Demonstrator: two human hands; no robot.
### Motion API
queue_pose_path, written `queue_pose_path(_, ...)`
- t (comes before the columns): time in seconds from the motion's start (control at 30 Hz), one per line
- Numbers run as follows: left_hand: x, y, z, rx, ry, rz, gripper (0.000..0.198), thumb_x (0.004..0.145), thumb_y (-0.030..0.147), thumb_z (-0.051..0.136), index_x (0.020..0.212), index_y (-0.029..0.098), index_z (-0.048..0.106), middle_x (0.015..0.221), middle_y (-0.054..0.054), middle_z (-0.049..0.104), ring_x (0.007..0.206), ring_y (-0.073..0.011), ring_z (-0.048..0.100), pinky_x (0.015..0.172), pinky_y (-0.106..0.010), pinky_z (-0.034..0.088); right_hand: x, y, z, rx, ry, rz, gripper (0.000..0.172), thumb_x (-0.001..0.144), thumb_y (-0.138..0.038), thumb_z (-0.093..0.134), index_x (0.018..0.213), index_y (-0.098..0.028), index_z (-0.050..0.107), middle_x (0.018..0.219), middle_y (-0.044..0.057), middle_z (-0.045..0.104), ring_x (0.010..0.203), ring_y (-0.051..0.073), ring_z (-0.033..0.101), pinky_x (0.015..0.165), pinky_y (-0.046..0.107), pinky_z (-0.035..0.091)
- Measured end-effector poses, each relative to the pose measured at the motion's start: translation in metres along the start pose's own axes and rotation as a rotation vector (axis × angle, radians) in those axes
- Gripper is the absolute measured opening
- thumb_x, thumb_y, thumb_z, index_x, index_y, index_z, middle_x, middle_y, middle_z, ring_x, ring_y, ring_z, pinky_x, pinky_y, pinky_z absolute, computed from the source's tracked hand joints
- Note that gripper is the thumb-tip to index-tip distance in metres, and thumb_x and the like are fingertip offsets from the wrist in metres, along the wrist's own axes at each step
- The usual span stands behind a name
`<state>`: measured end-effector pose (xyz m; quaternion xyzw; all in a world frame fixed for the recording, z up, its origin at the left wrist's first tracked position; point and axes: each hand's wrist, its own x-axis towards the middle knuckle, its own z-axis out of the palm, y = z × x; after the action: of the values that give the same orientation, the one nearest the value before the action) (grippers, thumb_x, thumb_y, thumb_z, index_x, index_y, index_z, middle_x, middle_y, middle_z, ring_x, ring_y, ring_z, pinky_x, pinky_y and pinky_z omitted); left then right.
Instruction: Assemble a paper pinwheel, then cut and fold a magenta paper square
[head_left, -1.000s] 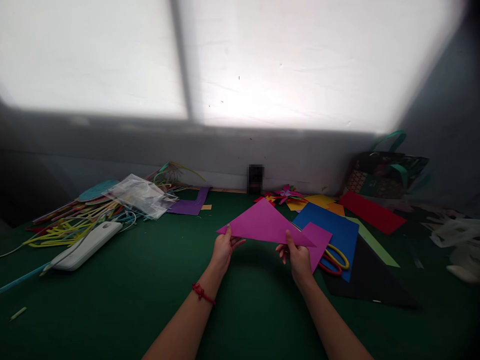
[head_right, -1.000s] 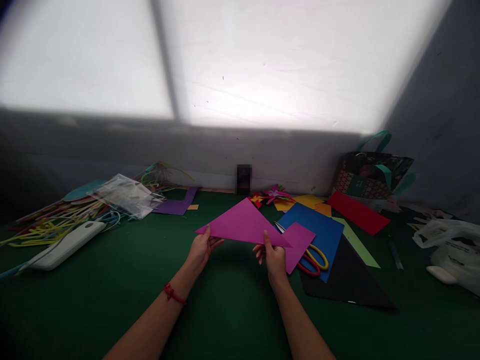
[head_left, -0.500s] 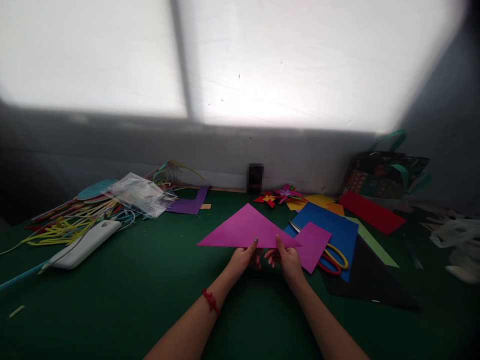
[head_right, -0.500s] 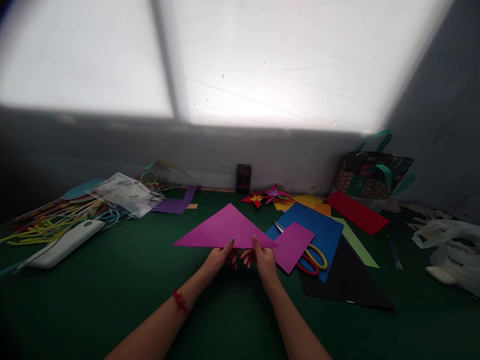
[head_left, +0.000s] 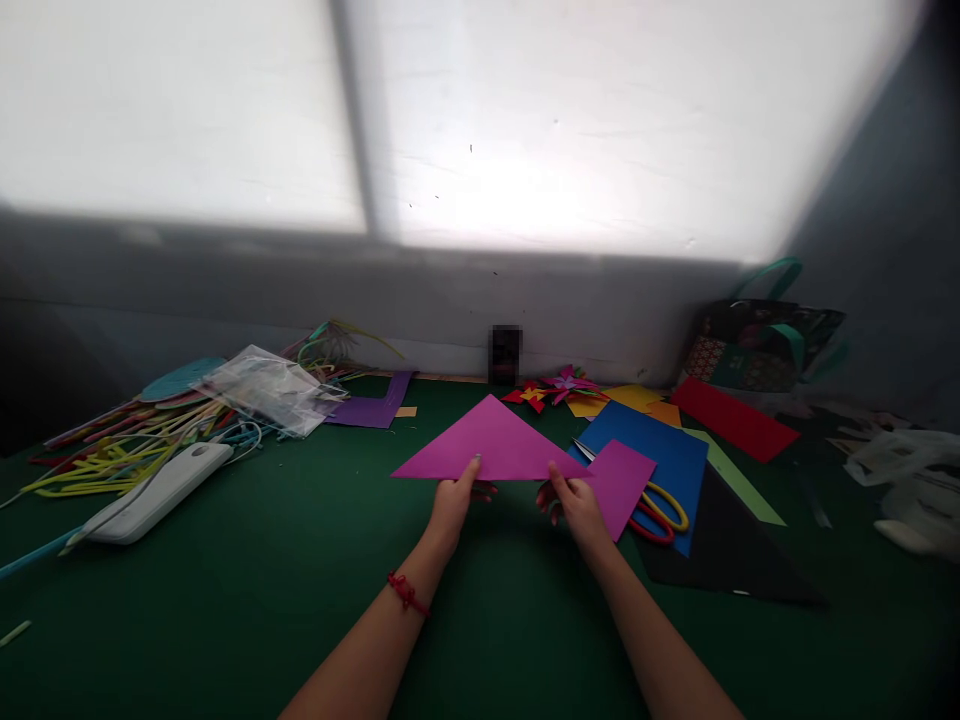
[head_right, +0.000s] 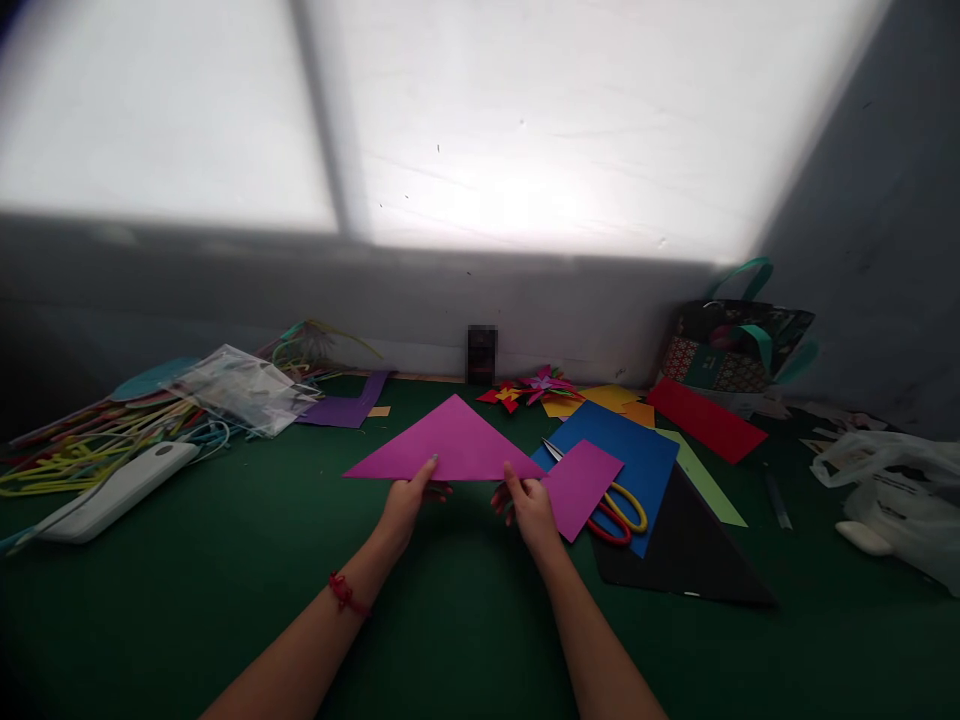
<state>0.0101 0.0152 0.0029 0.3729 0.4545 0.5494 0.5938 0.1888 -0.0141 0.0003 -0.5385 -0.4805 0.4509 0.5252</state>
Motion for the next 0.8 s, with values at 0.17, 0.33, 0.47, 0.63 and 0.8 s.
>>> queue_pose_path(0.17,0.012,-0.003,-0.013,-0.140,0.135,-0.115,0.014,0.077,0.019,0.060,0.083,0.007,0.060,0.076,-0.012,0.068,0.067,-0.0193,0.067,0.060,-0.027,0.055,0.007,0.000,-0.070,-0.620,0.527,0.084,0.037,0.078,-0.047,0.046,0.099,-0.020,0.058,0.099,0.011,0.059,0.082,0.025,0.058,0.061,0.033,0.048)
queue_pose_path(0.33,0.009,-0.010,-0.006,-0.267,0.011,-0.176,0.018,0.079,0.021,0.059,0.093,0.009,0.057,0.081,-0.011,0.068,0.073,-0.0203,0.067,0.062,-0.027,0.056,0.006,0.011,-0.105,-0.993,0.620,0.350,0.062,0.073,-0.058,0.045,0.119,-0.016,0.048,0.111,0.019,0.050,0.102,0.036,0.048,0.076,0.044,0.043)
queue_pose_path(0.47,0.005,-0.010,-0.001,-0.268,-0.093,-0.238,0.021,0.078,0.023,0.061,0.094,0.010,0.057,0.082,-0.011,0.068,0.075,-0.0215,0.067,0.060,-0.027,0.056,0.010,0.018,-0.093,-1.152,0.565,0.279,0.079,0.066,-0.065,0.051,0.129,-0.018,0.041,0.113,0.017,0.049,0.106,0.037,0.045,0.084,0.048,0.037)
queue_pose_path(0.63,0.005,-0.009,-0.003,-0.245,-0.091,-0.219,0.022,0.076,0.024,0.063,0.093,0.011,0.058,0.083,-0.010,0.068,0.074,-0.0205,0.067,0.063,-0.027,0.056,0.022,0.025,-0.091,-0.796,0.632,0.000,0.054,0.071,-0.050,0.054,0.117,-0.022,0.054,0.110,0.011,0.051,0.099,0.027,0.051,0.077,0.033,0.043)
queue_pose_path(0.8,0.008,-0.010,-0.005,-0.220,-0.087,-0.222,0.024,0.077,0.027,0.062,0.094,0.012,0.058,0.084,-0.010,0.068,0.076,-0.0218,0.067,0.062,-0.028,0.055,0.031,0.031,-0.103,-0.455,0.763,0.074,0.063,0.076,-0.061,0.038,0.112,-0.012,0.056,0.103,0.014,0.060,0.088,0.027,0.057,0.069,0.031,0.046)
